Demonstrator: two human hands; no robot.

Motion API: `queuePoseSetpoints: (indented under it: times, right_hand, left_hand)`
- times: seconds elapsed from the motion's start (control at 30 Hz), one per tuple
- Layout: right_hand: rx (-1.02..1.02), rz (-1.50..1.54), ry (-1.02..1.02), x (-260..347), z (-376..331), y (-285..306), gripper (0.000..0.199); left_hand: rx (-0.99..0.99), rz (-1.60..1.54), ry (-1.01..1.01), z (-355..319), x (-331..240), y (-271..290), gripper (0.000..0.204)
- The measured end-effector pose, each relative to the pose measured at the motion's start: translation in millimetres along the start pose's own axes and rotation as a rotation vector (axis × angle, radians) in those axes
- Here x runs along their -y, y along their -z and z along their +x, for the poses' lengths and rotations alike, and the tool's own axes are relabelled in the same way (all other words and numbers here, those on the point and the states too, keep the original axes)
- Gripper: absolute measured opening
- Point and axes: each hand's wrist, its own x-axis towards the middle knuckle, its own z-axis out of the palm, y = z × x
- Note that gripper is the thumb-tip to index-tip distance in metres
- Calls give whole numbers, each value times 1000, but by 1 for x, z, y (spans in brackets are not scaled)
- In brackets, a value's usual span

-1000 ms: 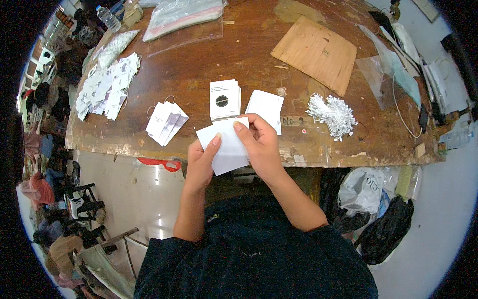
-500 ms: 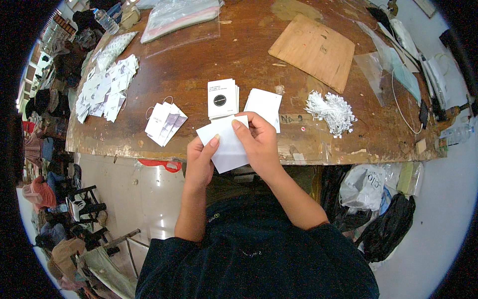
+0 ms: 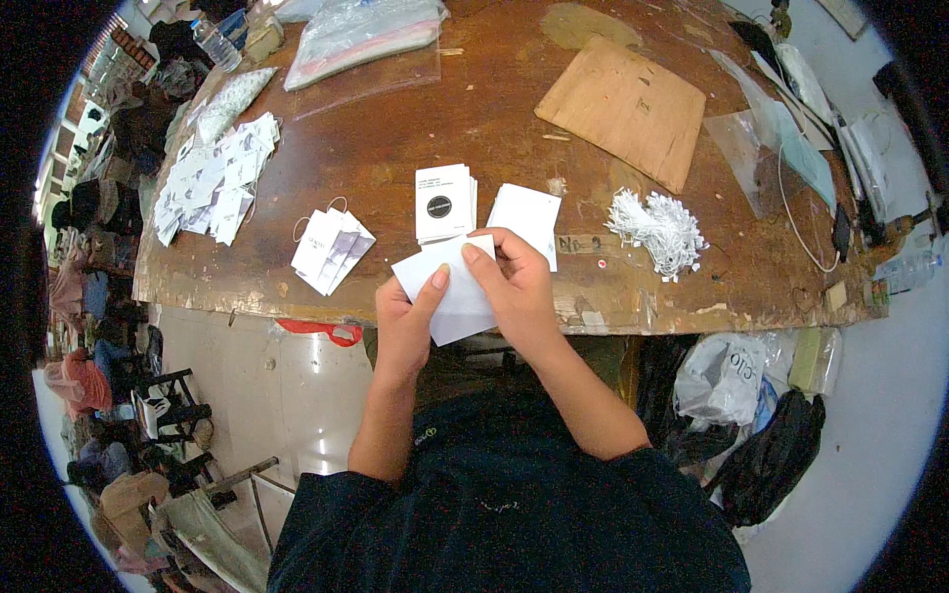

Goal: The person assembles small white paper tags by inserting white strings through pre-punched holes and stacking the finished tags on the table. The person handles tags and strings by hand, repeatedly picking up a tag, threading a string, and placing the completed tag into a growing stack.

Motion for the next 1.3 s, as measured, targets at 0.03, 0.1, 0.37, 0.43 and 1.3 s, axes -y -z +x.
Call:
queuePoseSetpoints:
  times: [0.03,0.1,0.37,0.43,1.3]
  right_hand:
    - [-3,-82,68,3,1,7,16]
    - [-171,-311,212,15,7,33,18]
    - [-453,-1342,441,25,40,196,13]
    - [-387,-1190,393,11,45,199,11]
    - [-428,146,427,84,55,162,10]
  left_hand:
    - [-2,5,-22,0,0,-1,30]
    - [-4,-1,-48,-1,-1,0,29]
    - [-85,4,-18,1,4,6,27]
    - [-58,-27,-17,3,10,-1,28]
    - [-18,-88,39,-8,7,16,30]
